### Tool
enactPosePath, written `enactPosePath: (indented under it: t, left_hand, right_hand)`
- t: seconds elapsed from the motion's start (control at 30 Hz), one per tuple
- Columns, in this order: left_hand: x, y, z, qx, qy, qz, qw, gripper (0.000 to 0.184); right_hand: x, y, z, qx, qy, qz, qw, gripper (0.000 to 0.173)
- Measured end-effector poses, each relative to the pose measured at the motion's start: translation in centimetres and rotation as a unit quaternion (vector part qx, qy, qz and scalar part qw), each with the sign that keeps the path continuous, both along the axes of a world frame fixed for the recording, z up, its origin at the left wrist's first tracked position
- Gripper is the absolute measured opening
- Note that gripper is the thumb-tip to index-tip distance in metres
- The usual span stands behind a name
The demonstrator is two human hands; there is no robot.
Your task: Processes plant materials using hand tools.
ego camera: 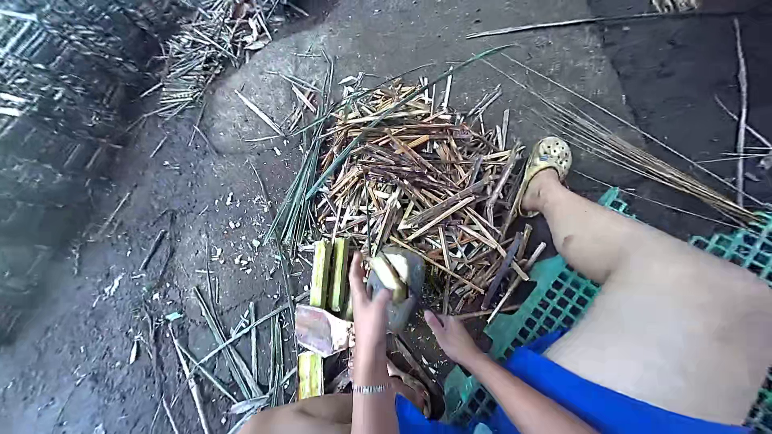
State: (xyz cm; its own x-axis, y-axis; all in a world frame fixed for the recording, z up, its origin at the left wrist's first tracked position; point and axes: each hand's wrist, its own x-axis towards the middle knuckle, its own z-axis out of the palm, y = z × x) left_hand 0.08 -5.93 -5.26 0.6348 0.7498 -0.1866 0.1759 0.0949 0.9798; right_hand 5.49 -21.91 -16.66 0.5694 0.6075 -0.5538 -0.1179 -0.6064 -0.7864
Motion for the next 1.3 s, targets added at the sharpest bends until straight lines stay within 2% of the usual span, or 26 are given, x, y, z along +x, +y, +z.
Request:
enactPosePath:
  t: [0.03, 0.07, 0.13, 0.2, 0.23, 0.3, 0.37, 0.4, 0.43, 0.47, 0.5, 0.53, 0.57, 0.6, 0.63, 0.7, 0.8, 0.87, 0.93, 1.0, 1.07, 1.17, 1.23, 1.3]
  left_hand:
    - [0.9, 0.4, -1.9, -0.068, 0.04, 0.044, 0.996, 0.079]
    - [1.9, 0.7, -2.8, -0.088, 0.057, 0.073, 0.992, 0.076]
    - [2.8, 1.1, -1.8, -0.072, 0.057, 0.077, 0.993, 0.079]
    - [2.1, 0.8, 0.2, -0.043, 0.054, 0.062, 0.996, 0.073]
    - [1.8, 0.7, 1.3, -0.012, 0.027, 0.062, 0.998, 0.069]
    - [0.7, -0.3, 3.9, 0.063, -0.101, 0.054, 0.991, 0.064]
    - [-1.0, -1.7, 6.5, 0.126, -0.255, 0.005, 0.959, 0.069]
    - [-1.3, -2.1, 7.3, 0.166, -0.28, -0.025, 0.945, 0.072]
    - [-1.4, -2.1, 7.5, 0.187, -0.273, -0.051, 0.942, 0.076]
    - [-1.4, -1.9, 6.8, 0.174, -0.23, -0.053, 0.956, 0.083]
    - [-1.3, -1.7, 5.4, 0.135, -0.149, -0.032, 0.979, 0.091]
    - [-0.8, -1.3, 3.5, 0.075, -0.043, 0.002, 0.996, 0.093]
    - [0.0, -0.7, 1.5, -0.006, 0.043, 0.034, 0.998, 0.089]
    - [0.8, -0.2, -0.1, -0.057, 0.099, 0.06, 0.992, 0.086]
    - [1.6, 0.3, -1.2, -0.061, 0.117, 0.083, 0.988, 0.086]
    - [2.4, 1.3, -1.6, -0.001, 0.11, 0.106, 0.988, 0.088]
    - [1.6, 1.2, -0.1, 0.072, 0.115, 0.074, 0.988, 0.087]
    - [1.3, -0.5, 2.6, 0.167, 0.067, 0.081, 0.98, 0.088]
    - [0.0, -2.6, 5.5, 0.258, -0.023, 0.097, 0.961, 0.088]
    - [-0.2, -3.1, 6.8, 0.287, -0.093, 0.082, 0.95, 0.075]
    - [0.2, -2.6, 4.8, 0.29, -0.008, 0.061, 0.955, 0.064]
    - [1.8, -0.6, -1.7, 0.24, 0.179, 0.018, 0.954, 0.054]
    - [2.8, 0.4, -2.3, 0.216, 0.208, 0.0, 0.954, 0.055]
    - [2.9, 0.5, -1.6, 0.231, 0.249, -0.019, 0.94, 0.055]
  right_hand:
    - [-0.1, 0.2, -0.7, -0.044, 0.034, 0.005, 0.998, 0.063]
    - [0.2, 0.7, -0.8, -0.065, 0.043, 0.011, 0.997, 0.063]
    - [0.7, 1.3, 0.0, -0.067, 0.041, 0.018, 0.997, 0.062]
    - [0.0, 0.5, 1.3, -0.041, 0.031, 0.013, 0.999, 0.06]
    - [0.0, 0.2, 1.8, -0.005, 0.001, 0.004, 1.0, 0.058]
    - [-0.4, -0.1, 2.5, 0.113, -0.115, -0.03, 0.987, 0.065]
    - [-0.7, 0.3, 3.3, 0.219, -0.211, -0.063, 0.951, 0.081]
    - [-0.5, 0.5, 3.6, 0.245, -0.23, -0.067, 0.939, 0.085]
    - [-0.4, 0.7, 3.5, 0.247, -0.23, -0.069, 0.939, 0.086]
    - [-0.6, 0.7, 2.7, 0.22, -0.207, -0.066, 0.951, 0.085]
    - [-0.9, 0.3, 1.3, 0.164, -0.16, -0.052, 0.972, 0.078]
    - [-1.0, -0.1, 0.0, 0.082, -0.069, -0.025, 0.994, 0.068]
    - [-0.9, -0.2, -1.2, 0.003, 0.01, -0.003, 1.0, 0.065]
    - [-0.7, 0.0, -2.1, -0.047, 0.042, 0.012, 0.998, 0.064]
    - [-0.3, 0.2, -2.5, -0.074, 0.046, 0.028, 0.996, 0.066]
    - [-0.1, 0.9, -2.1, -0.081, 0.039, 0.036, 0.995, 0.07]
    - [-0.8, 0.3, -0.4, -0.045, 0.034, 0.031, 0.998, 0.066]
    - [-0.8, 0.5, 0.7, 0.035, -0.017, 0.01, 0.999, 0.064]
    - [-1.2, 0.7, 1.9, 0.125, -0.094, -0.029, 0.987, 0.072]
    - [-0.6, 1.5, 2.0, 0.168, -0.143, -0.059, 0.973, 0.082]
    - [-0.3, 1.2, 0.8, 0.116, -0.089, -0.045, 0.988, 0.078]
    - [-0.8, 0.4, -2.0, -0.031, 0.058, 0.0, 0.998, 0.067]
    - [-0.6, 0.9, -2.0, -0.052, 0.076, -0.001, 0.996, 0.068]
    - [-0.7, 0.9, -1.8, -0.052, 0.084, 0.002, 0.995, 0.068]
